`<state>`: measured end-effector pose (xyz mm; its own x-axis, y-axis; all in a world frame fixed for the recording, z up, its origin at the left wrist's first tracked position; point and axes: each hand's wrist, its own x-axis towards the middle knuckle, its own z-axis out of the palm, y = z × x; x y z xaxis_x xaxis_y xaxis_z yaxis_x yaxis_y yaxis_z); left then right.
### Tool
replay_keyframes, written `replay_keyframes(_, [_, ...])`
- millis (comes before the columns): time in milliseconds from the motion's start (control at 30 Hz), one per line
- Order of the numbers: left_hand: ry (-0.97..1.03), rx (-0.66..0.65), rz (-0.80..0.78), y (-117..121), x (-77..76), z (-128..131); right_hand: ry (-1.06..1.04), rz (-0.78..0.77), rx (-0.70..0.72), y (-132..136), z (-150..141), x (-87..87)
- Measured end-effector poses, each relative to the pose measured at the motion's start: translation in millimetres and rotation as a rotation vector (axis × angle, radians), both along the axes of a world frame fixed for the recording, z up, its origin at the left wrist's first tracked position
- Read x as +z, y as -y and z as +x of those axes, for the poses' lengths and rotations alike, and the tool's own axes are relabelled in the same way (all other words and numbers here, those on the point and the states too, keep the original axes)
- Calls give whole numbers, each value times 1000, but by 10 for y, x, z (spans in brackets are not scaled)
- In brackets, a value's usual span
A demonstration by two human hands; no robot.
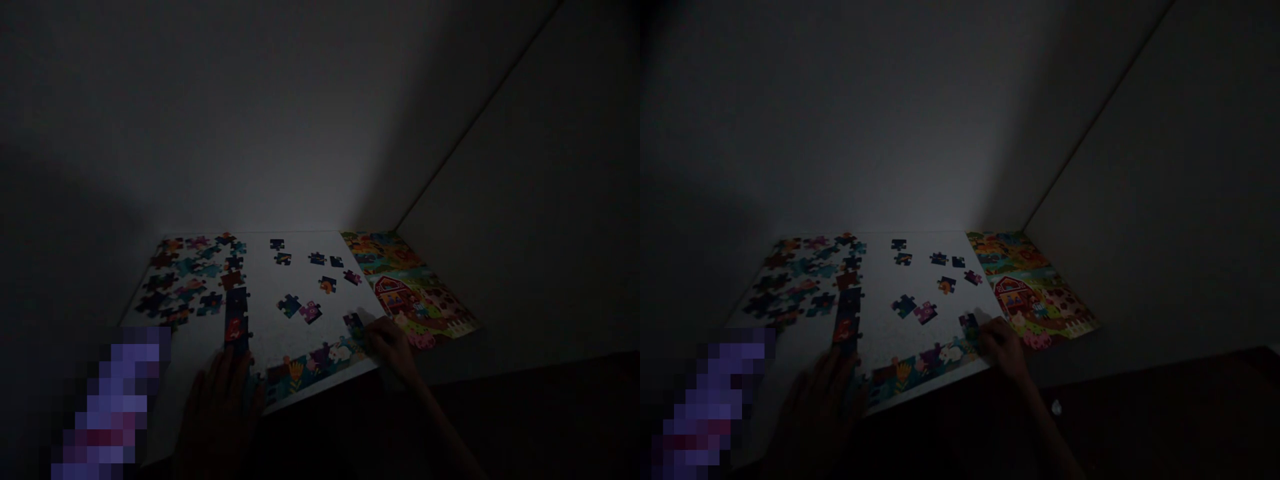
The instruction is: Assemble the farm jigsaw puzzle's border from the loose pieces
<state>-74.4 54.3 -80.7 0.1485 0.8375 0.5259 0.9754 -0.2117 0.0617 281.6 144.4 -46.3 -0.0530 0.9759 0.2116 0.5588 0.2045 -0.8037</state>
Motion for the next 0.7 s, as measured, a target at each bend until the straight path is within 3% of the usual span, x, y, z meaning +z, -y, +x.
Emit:
replay_keyframes(200, [-117, -145, -32, 52, 10, -133, 39, 2, 36, -8, -48, 48])
replay_keyframes(433, [-100, -66, -54, 49, 2, -115, -26, 2, -9, -88, 42, -86])
replay_keyframes(567, [-89, -33, -51, 26, -49, -125, 24, 51, -67, -498, 117, -61])
replay_keyframes(700, [-104, -70, -69, 25, -29, -165, 330, 48, -101, -1051, 15, 59])
